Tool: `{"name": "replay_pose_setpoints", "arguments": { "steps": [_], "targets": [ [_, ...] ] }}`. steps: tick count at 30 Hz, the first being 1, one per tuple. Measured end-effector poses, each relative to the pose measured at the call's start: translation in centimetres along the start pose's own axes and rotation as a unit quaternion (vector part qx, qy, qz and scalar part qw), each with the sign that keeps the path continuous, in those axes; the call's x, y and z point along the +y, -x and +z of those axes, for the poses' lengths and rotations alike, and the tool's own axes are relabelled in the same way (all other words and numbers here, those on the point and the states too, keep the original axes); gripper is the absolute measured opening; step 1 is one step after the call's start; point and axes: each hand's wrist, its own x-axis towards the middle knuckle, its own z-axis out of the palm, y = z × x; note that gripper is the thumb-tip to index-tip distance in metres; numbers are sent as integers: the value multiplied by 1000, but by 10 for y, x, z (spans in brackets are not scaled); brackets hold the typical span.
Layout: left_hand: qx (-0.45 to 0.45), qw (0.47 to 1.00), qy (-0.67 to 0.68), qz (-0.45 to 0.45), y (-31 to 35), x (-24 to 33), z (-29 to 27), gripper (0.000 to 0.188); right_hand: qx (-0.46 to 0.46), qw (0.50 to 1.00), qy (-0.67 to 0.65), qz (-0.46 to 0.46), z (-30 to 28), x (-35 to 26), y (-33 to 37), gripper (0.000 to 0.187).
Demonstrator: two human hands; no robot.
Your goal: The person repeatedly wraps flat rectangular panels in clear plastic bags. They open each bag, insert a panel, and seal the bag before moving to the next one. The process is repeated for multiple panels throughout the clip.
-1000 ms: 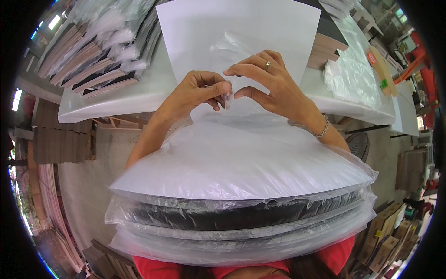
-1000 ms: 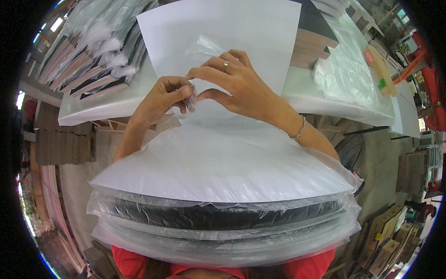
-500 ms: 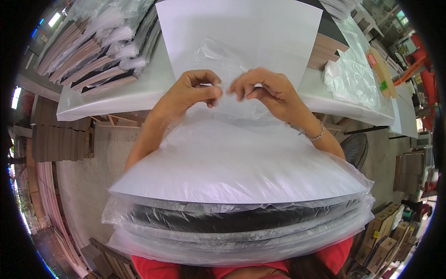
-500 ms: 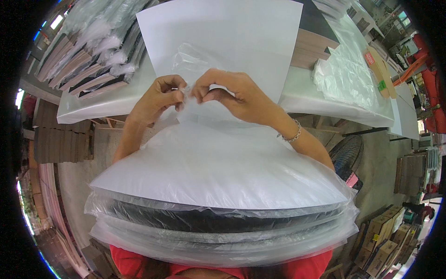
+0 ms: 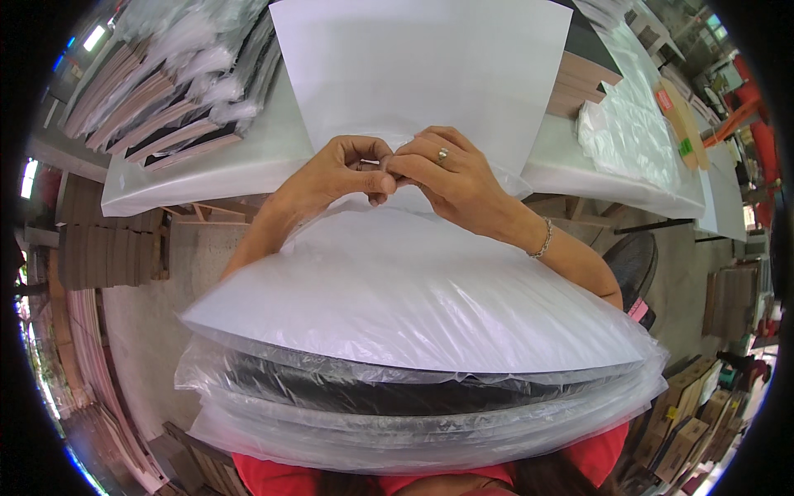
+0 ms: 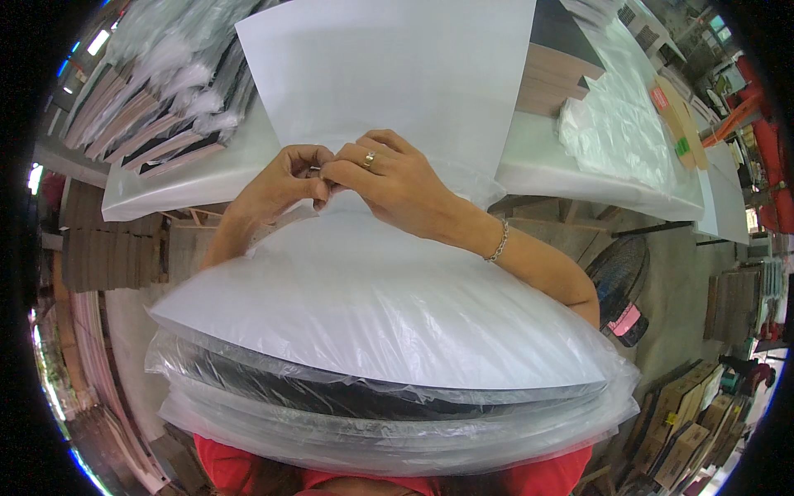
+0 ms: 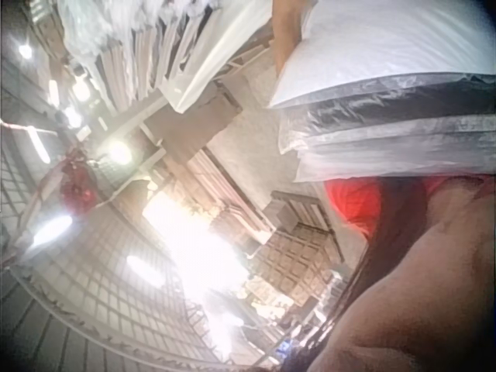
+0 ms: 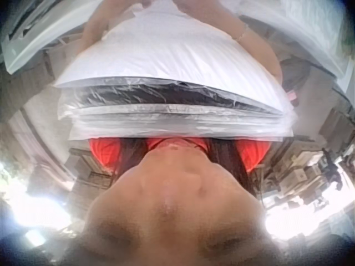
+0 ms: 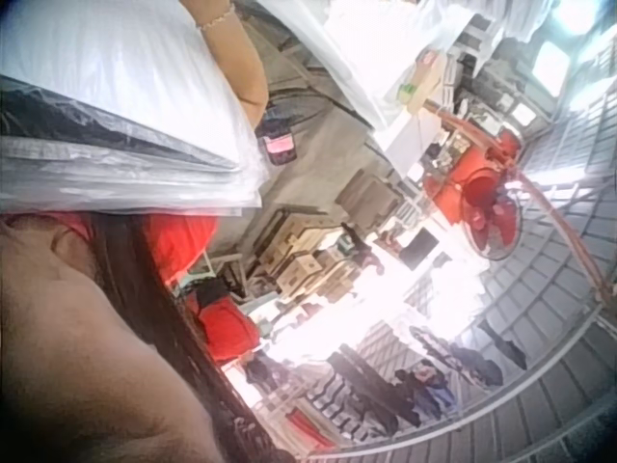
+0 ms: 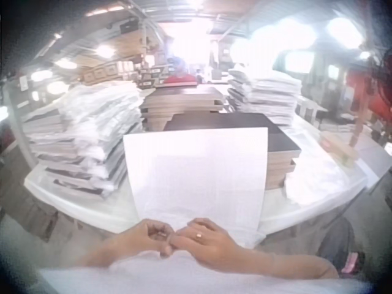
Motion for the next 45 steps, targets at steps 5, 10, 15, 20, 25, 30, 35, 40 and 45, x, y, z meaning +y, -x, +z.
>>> {"name": "replay_pose_setpoints", "arguments": {
  "steps": [5,10,15,20,25,30,35,40,45],
  "targets": [
    [18,998,31,46,2,-13,-6,27,-4,974,-208,87,-9,-3,-3,23],
    [155,980,-121,-18,7,-17,-60,25,34,893,-408,186,-25,6,9,10],
    [277,855,-357,253,-4,1,-52,33,60,900,-357,245,-19,8,4,6],
    [-63,901,-401,153,-18,10,-12,43,-84,849,-342,393,-30,-3,-12,2],
    [248,964,91,24,-8,29,-21,43,-229,747,-519,345,-69,52,38,11],
    [-62,996,7,-64,20,-16,-57,74,277,534,-739,305,-66,55,44,24],
    [178,969,146,92,1,-11,-120,73,-86,526,-761,371,-8,88,128,40],
    [306,931,13,200,-9,10,-144,71,-269,675,-612,311,-2,81,124,56],
    [331,905,-87,252,-21,13,-134,70,-26,825,-443,350,-66,54,89,60]
  ]
}}
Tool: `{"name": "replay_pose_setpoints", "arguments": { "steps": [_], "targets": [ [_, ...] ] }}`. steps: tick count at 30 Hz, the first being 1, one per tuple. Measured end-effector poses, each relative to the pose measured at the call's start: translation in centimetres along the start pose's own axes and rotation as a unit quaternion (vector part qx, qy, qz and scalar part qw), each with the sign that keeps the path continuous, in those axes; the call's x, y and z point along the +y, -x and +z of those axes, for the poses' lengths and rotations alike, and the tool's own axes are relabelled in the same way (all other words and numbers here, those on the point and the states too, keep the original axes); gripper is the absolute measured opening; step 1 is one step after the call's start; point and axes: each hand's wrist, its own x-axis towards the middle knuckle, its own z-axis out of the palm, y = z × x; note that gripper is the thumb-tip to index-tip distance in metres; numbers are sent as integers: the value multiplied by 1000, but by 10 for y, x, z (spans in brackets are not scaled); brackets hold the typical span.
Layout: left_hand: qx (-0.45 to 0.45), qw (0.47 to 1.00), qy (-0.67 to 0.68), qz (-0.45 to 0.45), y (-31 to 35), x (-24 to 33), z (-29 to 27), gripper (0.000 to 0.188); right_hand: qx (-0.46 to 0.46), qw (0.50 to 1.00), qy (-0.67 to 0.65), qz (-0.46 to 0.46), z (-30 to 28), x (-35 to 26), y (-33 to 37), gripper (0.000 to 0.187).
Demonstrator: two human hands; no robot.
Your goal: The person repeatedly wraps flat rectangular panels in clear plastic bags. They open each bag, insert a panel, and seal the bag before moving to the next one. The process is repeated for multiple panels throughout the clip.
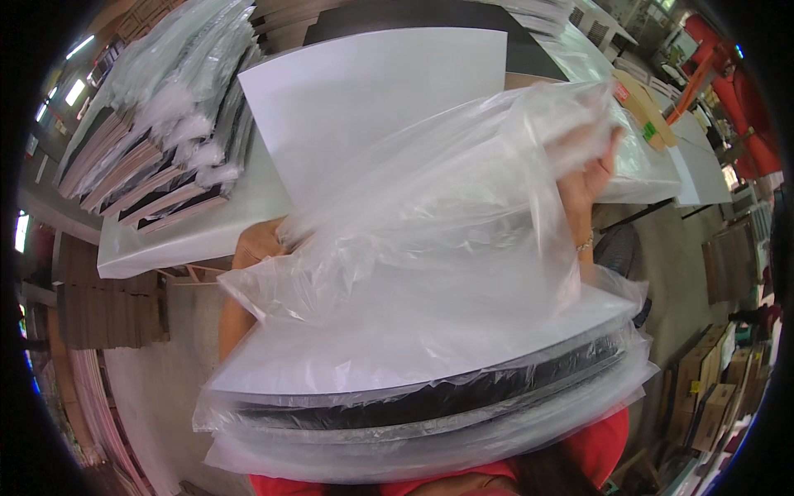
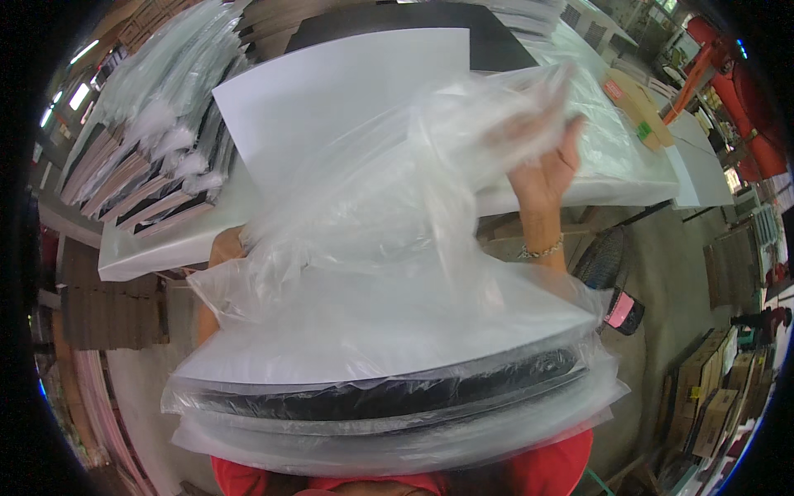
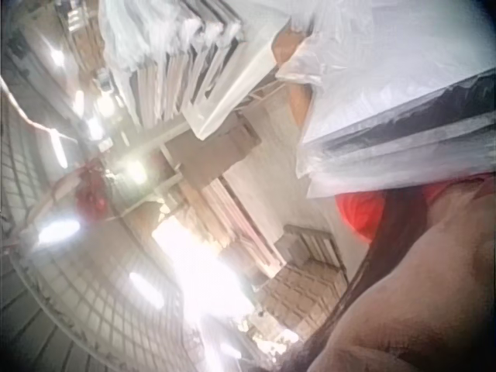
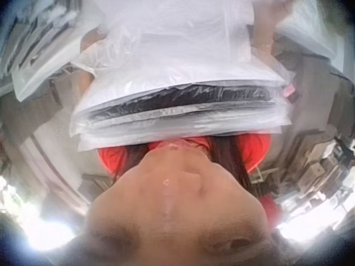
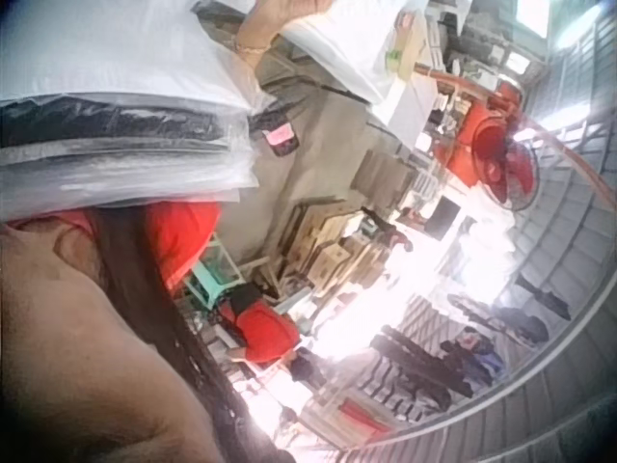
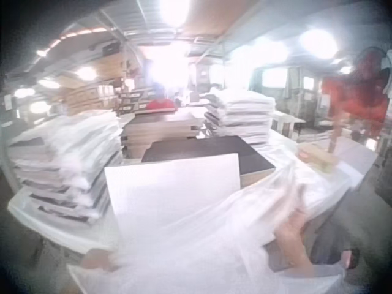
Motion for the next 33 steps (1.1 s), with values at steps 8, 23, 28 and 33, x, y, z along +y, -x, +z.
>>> {"name": "replay_pose_setpoints", "arguments": {
  "steps": [8,23,28,33],
  "targets": [
    [-66,956,258,-120,13,-10,-2,68,-68,940,-205,-265,-5,-42,8,66],
    [-36,967,243,-68,12,-8,-69,51,200,967,-147,52,-56,-68,-17,50],
    [72,980,-176,55,-33,18,-30,49,317,915,210,-135,-79,-67,-75,61],
    [86,808,-437,386,-42,49,19,72,317,685,594,-280,-101,-84,-102,61]
  ]
}}
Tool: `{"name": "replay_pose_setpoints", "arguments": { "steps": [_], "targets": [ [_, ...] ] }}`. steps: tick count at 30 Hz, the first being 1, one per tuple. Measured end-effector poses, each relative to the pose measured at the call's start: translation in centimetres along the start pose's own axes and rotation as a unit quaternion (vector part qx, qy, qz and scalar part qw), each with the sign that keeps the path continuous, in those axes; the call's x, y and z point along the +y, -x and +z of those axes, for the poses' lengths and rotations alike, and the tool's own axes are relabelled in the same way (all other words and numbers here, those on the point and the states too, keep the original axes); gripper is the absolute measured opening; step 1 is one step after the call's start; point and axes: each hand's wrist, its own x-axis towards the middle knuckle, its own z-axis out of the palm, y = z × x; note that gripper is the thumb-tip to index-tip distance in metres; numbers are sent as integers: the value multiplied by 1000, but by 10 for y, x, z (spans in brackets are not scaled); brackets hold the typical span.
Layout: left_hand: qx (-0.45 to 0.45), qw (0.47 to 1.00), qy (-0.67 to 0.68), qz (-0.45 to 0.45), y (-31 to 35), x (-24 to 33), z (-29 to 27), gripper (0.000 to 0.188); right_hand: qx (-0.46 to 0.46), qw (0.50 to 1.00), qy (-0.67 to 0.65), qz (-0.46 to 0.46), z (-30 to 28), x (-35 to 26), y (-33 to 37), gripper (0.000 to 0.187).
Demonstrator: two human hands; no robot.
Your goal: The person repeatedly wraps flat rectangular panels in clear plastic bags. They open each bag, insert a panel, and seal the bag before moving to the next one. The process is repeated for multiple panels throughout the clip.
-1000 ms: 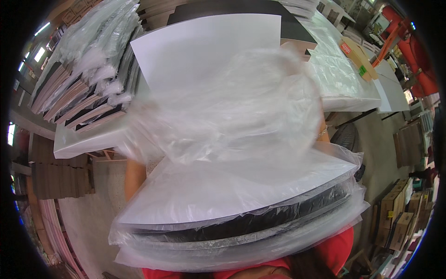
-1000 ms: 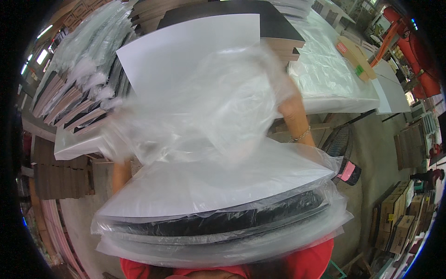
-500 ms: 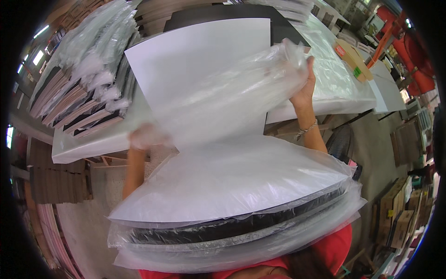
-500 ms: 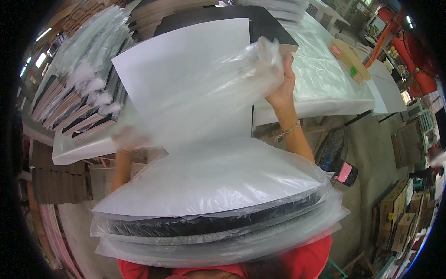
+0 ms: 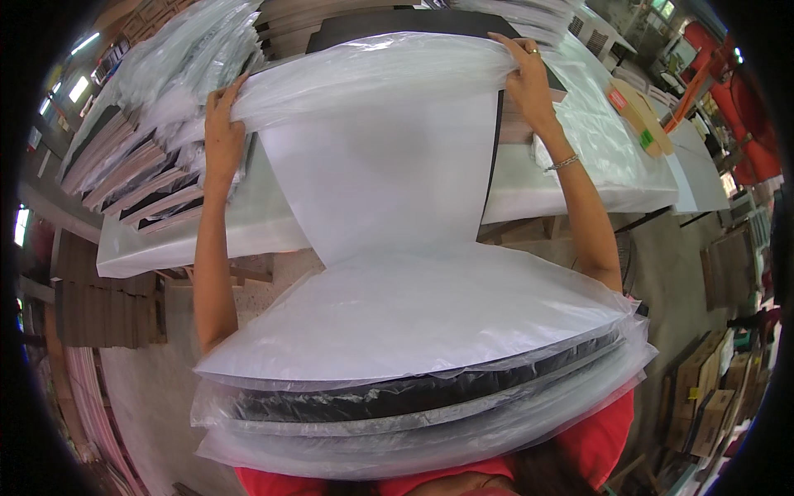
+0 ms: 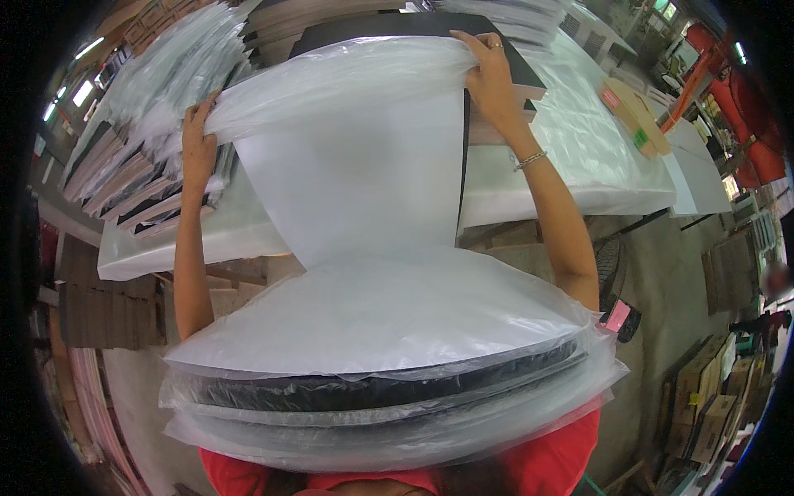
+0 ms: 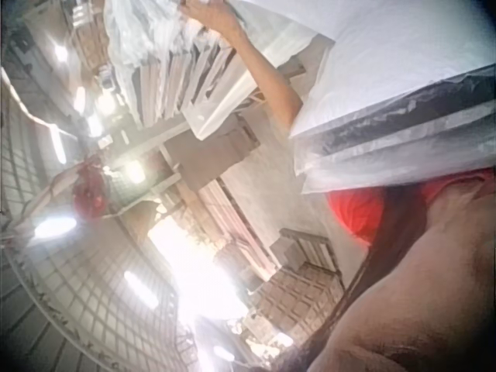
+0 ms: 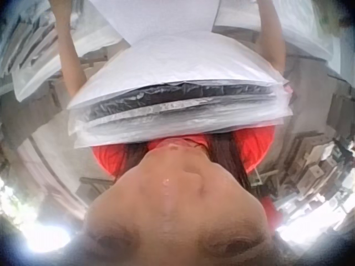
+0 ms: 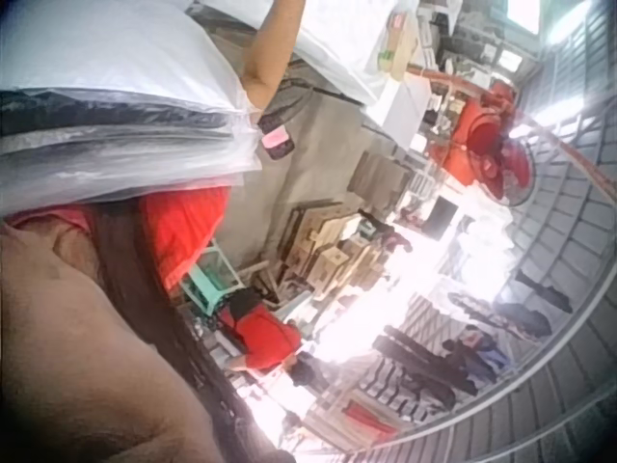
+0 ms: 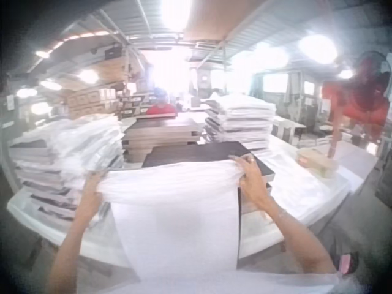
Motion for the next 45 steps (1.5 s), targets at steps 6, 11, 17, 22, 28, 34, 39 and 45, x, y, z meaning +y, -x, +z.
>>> {"name": "replay_pose_setpoints", "arguments": {
  "steps": [6,11,17,22,28,34,39,45],
  "targets": [
    [-1,997,5,-73,9,37,-43,64,2,995,-74,69,-50,-14,17,57],
    [-55,904,349,-239,13,34,-80,51,-47,888,-372,267,-99,-8,38,40],
    [-96,435,782,-437,43,29,-66,50,-99,562,-727,382,-77,-2,80,38],
    [-35,426,724,-542,113,27,-80,59,-161,638,-638,399,-79,-7,134,35],
    [-375,582,543,-475,153,57,-92,74,-380,609,-462,520,-123,-55,171,48],
    [-484,654,300,-497,294,-35,21,66,-382,606,-391,578,-24,-21,306,43],
    [-454,690,236,-512,367,-80,77,57,-129,880,22,456,36,22,413,29],
    [-389,744,287,-460,356,-70,58,47,76,900,222,367,-15,88,226,23]
  ]
}}
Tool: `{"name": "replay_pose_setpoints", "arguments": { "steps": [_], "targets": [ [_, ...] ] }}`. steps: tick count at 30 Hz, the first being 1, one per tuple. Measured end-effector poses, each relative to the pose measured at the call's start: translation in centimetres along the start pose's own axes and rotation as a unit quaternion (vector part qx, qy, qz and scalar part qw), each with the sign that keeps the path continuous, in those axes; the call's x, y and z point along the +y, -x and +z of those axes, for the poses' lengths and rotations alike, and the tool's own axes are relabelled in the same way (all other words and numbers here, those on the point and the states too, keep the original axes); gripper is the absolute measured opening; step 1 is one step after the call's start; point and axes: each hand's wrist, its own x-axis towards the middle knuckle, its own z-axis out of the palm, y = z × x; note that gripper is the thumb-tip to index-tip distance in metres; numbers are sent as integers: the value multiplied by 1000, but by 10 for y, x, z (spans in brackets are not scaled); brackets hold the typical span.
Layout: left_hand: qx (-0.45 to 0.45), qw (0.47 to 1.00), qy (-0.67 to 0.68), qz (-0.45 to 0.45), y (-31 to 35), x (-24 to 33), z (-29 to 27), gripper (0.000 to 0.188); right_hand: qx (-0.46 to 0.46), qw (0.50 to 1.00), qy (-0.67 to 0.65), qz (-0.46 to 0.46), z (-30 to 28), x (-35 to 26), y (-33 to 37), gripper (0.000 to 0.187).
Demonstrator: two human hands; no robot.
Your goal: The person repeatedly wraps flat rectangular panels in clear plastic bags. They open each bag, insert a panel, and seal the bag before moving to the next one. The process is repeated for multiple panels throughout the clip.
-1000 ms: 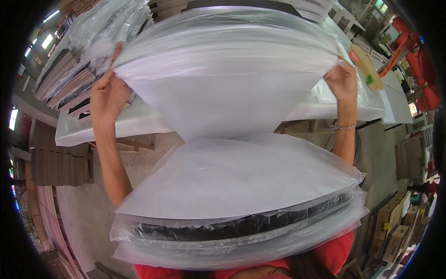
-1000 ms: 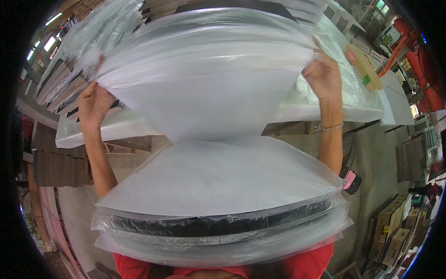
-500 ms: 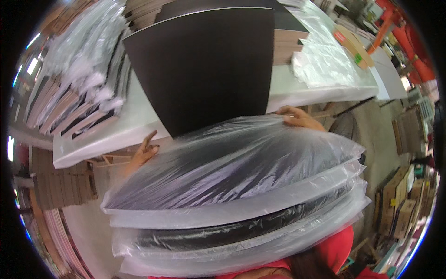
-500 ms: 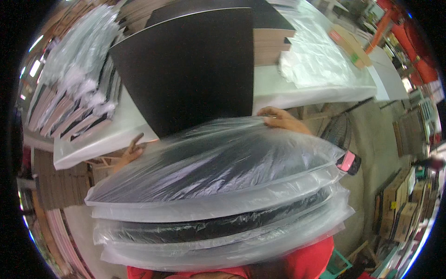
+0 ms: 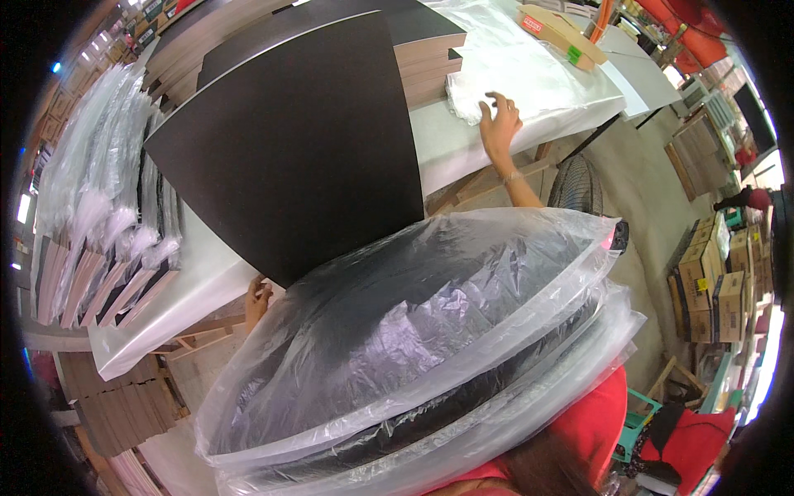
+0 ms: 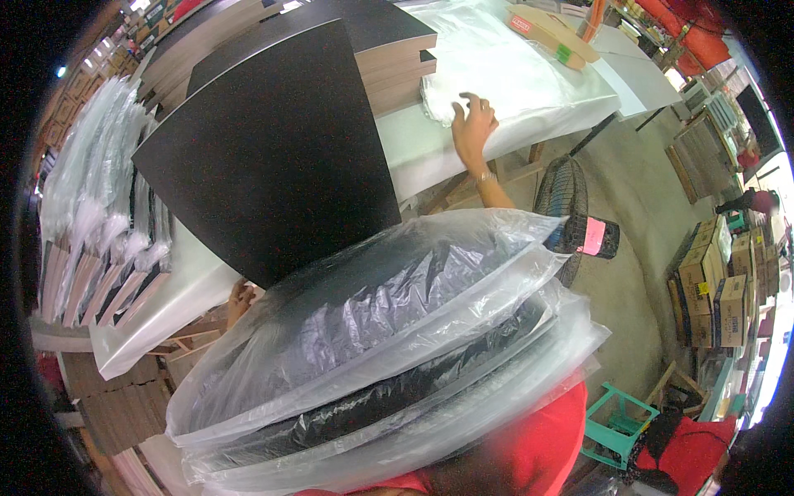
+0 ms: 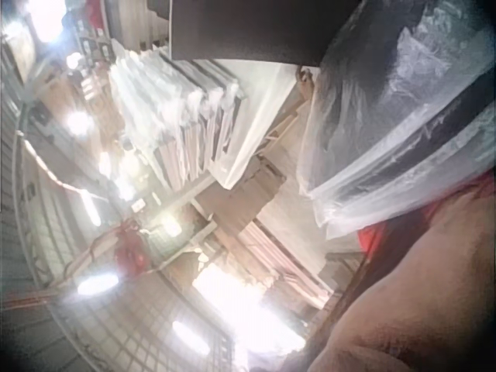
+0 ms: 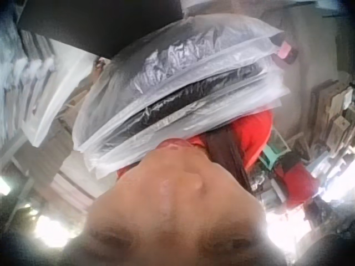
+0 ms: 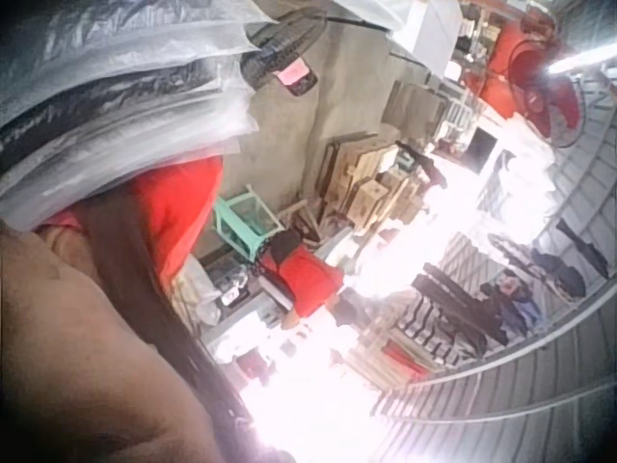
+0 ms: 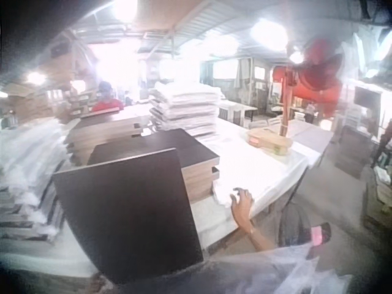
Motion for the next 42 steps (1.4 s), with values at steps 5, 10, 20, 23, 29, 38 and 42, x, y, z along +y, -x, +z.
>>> {"name": "replay_pose_setpoints", "arguments": {
  "steps": [5,10,20,23,29,38,42],
  "targets": [
    [-39,990,-123,52,37,151,-19,38,-103,980,156,63,21,42,-43,19],
    [-86,981,-153,85,69,242,-45,38,86,988,1,125,15,49,-87,16],
    [-177,943,-160,234,73,358,-2,35,-144,987,41,61,59,46,-50,34],
    [-220,931,-175,232,74,360,-3,35,-38,983,-113,138,55,79,-76,21],
    [-215,930,-188,231,81,361,-6,36,72,984,-146,65,8,57,-113,18],
    [-10,885,-37,464,68,416,76,58,-328,817,-353,-318,-120,-218,-45,11],
    [-287,884,-95,356,66,414,82,42,-450,686,-462,-338,-169,-267,-18,16]
  ]
}}
